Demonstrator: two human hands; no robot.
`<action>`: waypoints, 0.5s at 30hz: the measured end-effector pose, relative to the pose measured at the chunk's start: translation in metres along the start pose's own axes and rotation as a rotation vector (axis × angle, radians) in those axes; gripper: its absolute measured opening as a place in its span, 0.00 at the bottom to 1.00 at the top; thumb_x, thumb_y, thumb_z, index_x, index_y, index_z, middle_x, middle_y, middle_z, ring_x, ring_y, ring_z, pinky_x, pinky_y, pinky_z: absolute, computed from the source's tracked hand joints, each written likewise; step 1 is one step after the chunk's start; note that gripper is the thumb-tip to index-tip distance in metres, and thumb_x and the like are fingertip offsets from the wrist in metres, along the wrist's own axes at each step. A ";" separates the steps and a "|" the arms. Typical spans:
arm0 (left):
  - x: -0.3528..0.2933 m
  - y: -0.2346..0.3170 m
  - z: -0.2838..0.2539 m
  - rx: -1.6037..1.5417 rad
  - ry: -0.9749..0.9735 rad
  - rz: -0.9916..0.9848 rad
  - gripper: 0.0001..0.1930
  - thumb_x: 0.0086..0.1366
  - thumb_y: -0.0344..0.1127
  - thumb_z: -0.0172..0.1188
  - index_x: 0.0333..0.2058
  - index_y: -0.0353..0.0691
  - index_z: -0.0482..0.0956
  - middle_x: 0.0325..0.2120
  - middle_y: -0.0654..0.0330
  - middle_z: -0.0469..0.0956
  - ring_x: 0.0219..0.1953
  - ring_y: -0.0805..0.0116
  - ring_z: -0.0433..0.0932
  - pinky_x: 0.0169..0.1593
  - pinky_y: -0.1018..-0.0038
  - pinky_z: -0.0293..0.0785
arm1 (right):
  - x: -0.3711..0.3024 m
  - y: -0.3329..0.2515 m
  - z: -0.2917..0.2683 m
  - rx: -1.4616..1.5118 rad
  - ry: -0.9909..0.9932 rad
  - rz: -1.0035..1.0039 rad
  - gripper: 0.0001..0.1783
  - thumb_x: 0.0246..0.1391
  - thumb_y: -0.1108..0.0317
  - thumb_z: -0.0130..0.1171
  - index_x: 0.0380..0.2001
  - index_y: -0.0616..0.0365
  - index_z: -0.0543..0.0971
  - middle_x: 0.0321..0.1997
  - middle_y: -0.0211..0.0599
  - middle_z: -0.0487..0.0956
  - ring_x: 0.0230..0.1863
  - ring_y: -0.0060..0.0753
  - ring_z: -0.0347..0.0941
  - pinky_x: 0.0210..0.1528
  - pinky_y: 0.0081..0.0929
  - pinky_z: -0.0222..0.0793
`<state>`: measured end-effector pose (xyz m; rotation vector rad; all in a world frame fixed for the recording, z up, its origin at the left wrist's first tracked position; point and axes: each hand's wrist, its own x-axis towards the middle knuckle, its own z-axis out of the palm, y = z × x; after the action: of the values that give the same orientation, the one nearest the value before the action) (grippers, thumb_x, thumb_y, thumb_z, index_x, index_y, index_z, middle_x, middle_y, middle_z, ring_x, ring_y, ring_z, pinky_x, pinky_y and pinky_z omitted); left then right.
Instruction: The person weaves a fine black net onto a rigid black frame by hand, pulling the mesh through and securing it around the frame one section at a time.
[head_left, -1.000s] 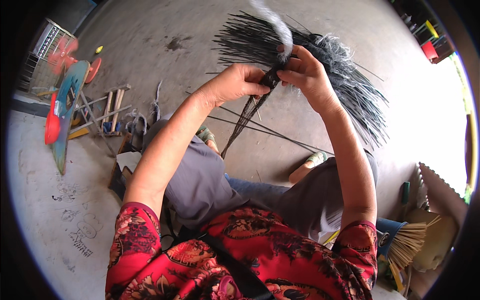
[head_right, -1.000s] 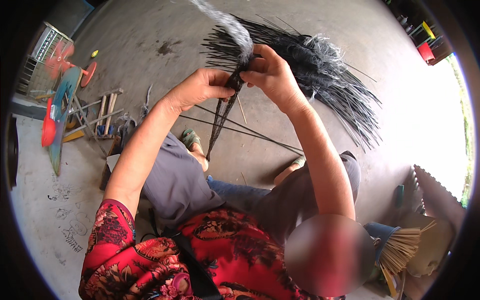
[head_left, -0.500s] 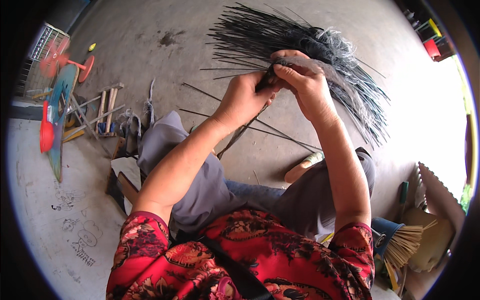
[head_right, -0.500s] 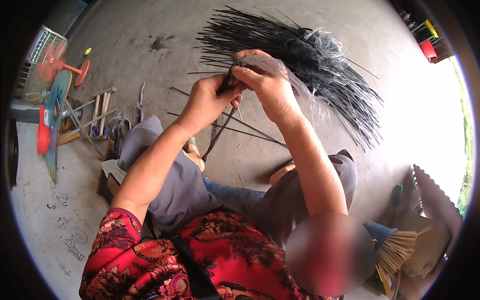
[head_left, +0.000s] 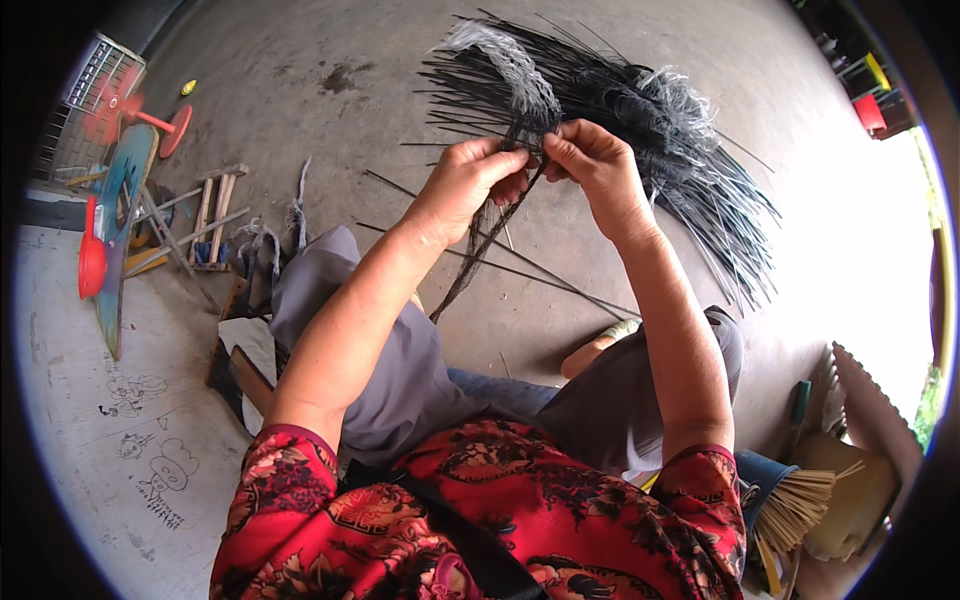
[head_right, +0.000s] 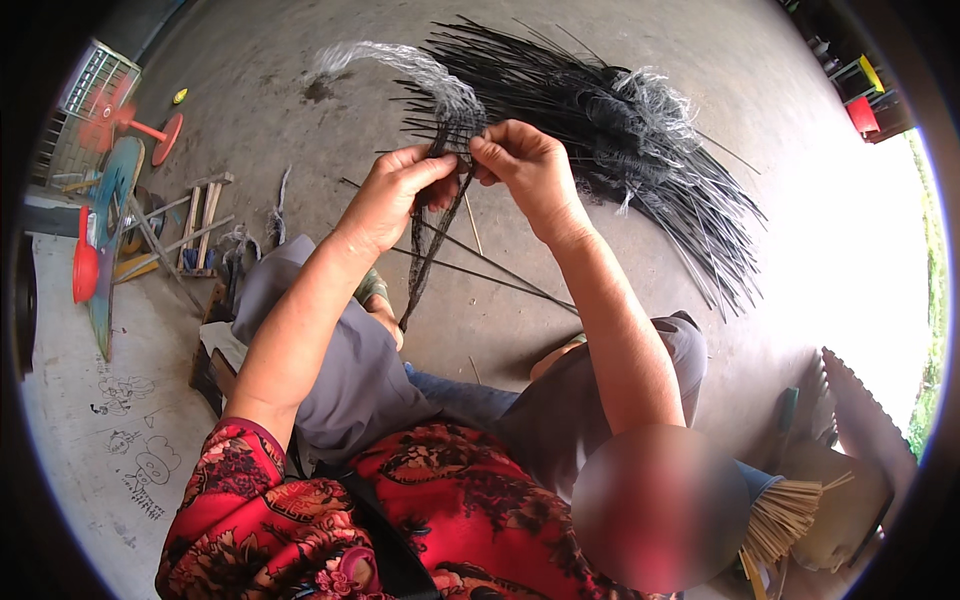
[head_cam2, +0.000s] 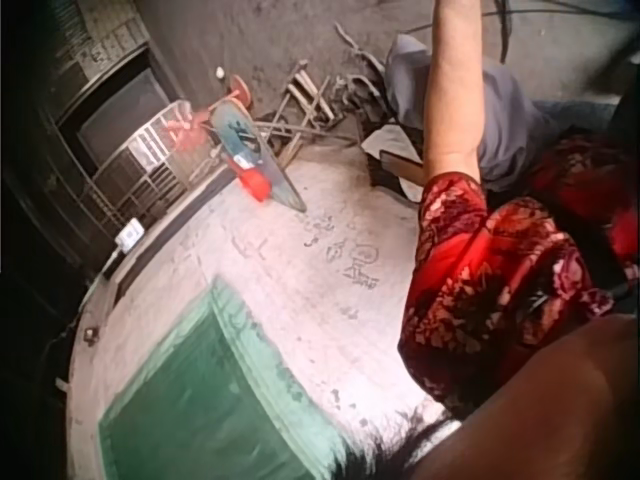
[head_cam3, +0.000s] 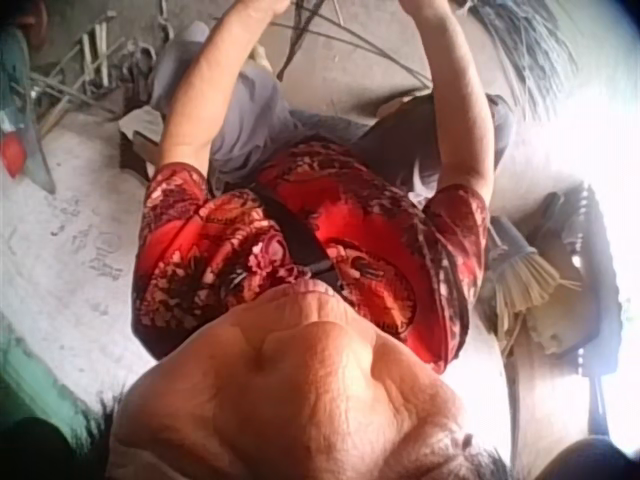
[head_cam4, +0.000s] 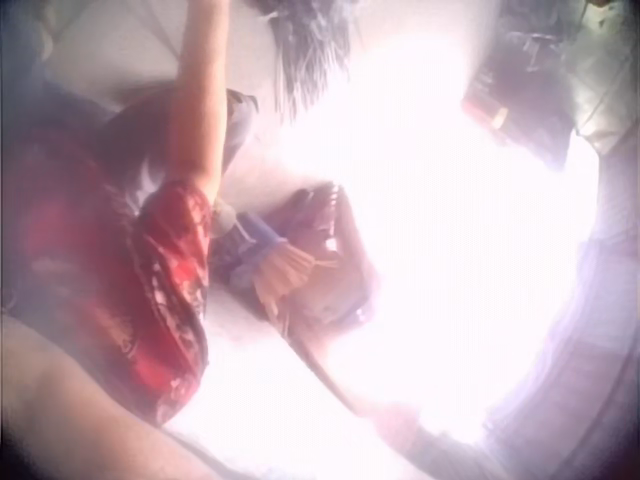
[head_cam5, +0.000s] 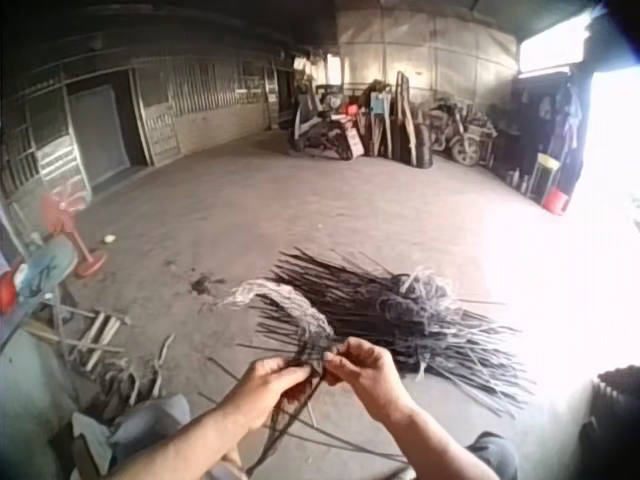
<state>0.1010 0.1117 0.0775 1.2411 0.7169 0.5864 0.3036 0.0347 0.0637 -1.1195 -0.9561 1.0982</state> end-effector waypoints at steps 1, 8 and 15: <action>0.000 0.000 -0.005 -0.033 0.026 0.000 0.11 0.79 0.40 0.62 0.41 0.39 0.87 0.29 0.65 0.84 0.30 0.75 0.79 0.37 0.76 0.71 | 0.001 0.001 -0.001 0.000 -0.002 0.001 0.09 0.73 0.63 0.70 0.46 0.57 0.86 0.39 0.25 0.86 0.41 0.20 0.81 0.48 0.26 0.79; 0.008 -0.005 -0.036 -0.360 0.155 -0.101 0.11 0.73 0.43 0.64 0.38 0.41 0.82 0.27 0.68 0.77 0.29 0.73 0.74 0.38 0.73 0.69 | 0.003 0.018 -0.007 0.551 0.031 0.136 0.06 0.73 0.63 0.67 0.41 0.52 0.83 0.36 0.25 0.82 0.36 0.20 0.77 0.43 0.25 0.76; 0.006 0.001 -0.055 -0.246 0.179 0.084 0.14 0.78 0.34 0.60 0.52 0.28 0.84 0.27 0.68 0.75 0.28 0.76 0.70 0.34 0.76 0.65 | 0.008 0.030 -0.018 0.504 0.209 0.101 0.05 0.74 0.65 0.64 0.40 0.51 0.82 0.37 0.27 0.83 0.37 0.21 0.78 0.42 0.26 0.77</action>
<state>0.0628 0.1512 0.0683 1.0013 0.7202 0.8377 0.3171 0.0415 0.0316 -0.8489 -0.4261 1.1922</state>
